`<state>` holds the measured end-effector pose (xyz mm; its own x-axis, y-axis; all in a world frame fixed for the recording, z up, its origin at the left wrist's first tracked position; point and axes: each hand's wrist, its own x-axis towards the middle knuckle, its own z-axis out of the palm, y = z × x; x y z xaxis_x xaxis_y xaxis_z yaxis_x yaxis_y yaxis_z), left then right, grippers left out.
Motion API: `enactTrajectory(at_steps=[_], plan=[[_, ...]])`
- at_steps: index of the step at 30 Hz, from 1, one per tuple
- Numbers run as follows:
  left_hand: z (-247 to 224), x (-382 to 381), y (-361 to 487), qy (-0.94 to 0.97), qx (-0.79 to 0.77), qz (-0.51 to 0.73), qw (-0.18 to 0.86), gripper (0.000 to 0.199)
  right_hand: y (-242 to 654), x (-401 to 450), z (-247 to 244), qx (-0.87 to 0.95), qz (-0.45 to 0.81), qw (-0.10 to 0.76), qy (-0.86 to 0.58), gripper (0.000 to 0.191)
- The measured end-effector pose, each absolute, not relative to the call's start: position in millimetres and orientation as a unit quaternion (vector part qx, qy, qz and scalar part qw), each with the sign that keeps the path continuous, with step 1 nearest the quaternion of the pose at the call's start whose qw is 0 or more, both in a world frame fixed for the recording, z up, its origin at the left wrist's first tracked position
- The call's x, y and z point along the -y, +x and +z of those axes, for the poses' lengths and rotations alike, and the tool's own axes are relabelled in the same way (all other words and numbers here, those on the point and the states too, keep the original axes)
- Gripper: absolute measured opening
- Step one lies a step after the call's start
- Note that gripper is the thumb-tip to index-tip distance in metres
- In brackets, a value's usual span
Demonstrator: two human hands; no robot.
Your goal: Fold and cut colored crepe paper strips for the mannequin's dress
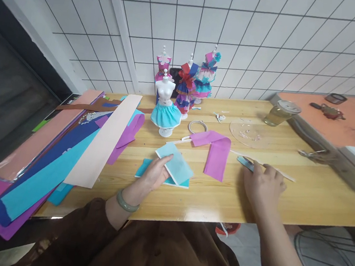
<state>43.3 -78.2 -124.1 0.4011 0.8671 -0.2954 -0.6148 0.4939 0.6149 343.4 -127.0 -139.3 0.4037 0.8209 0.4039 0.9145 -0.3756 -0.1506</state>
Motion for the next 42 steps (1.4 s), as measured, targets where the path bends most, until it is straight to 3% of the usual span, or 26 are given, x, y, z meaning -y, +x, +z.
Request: enactTrajectory(at_steps=[2, 6, 8, 11, 14, 17, 21, 25, 28, 32, 42], plan=[[-121, 79, 43, 0.224, -0.287, 0.463, 0.808, 0.033, 319, 129, -131, 0.564, -0.105, 0.263, -0.776, 0.044], [-119, 81, 45, 0.272, -0.289, 0.456, 0.797, 0.037, 252, 133, -116, 0.54, 0.266, 0.438, -0.668, 0.041], [-121, 82, 46, 0.301, -0.294, 0.446, 0.79, 0.038, 222, 132, -114, 0.48, 0.424, 0.475, -0.604, 0.045], [-125, 83, 47, 0.366, -0.306, 0.437, 0.762, 0.037, 198, 127, -116, 0.426, 0.53, 0.501, -0.535, 0.041], [-128, 84, 46, 0.485, -0.348, 0.417, 0.685, 0.033, 198, 120, -119, 0.389, 0.533, 0.525, -0.538, 0.033], [-129, 84, 41, 0.629, -0.395, 0.396, 0.54, 0.027, 211, 118, -122, 0.367, 0.523, 0.524, -0.563, 0.029], [-131, 84, 36, 0.783, -0.411, 0.316, 0.343, 0.039, 232, 123, -125, 0.408, 0.487, 0.455, -0.624, 0.033], [-133, 87, 33, 0.86, -0.41, 0.219, 0.211, 0.053, 249, 128, -128, 0.484, 0.387, 0.353, -0.701, 0.039], [-131, 88, 32, 0.87, -0.43, 0.177, 0.163, 0.048, 257, 129, -132, 0.531, 0.327, 0.3, -0.722, 0.041], [-126, 87, 31, 0.873, -0.445, 0.152, 0.129, 0.044, 259, 129, -137, 0.564, 0.284, 0.291, -0.719, 0.04], [-127, 88, 28, 0.891, -0.411, 0.152, 0.118, 0.059, 261, 133, -131, 0.568, 0.265, 0.274, -0.729, 0.043]])
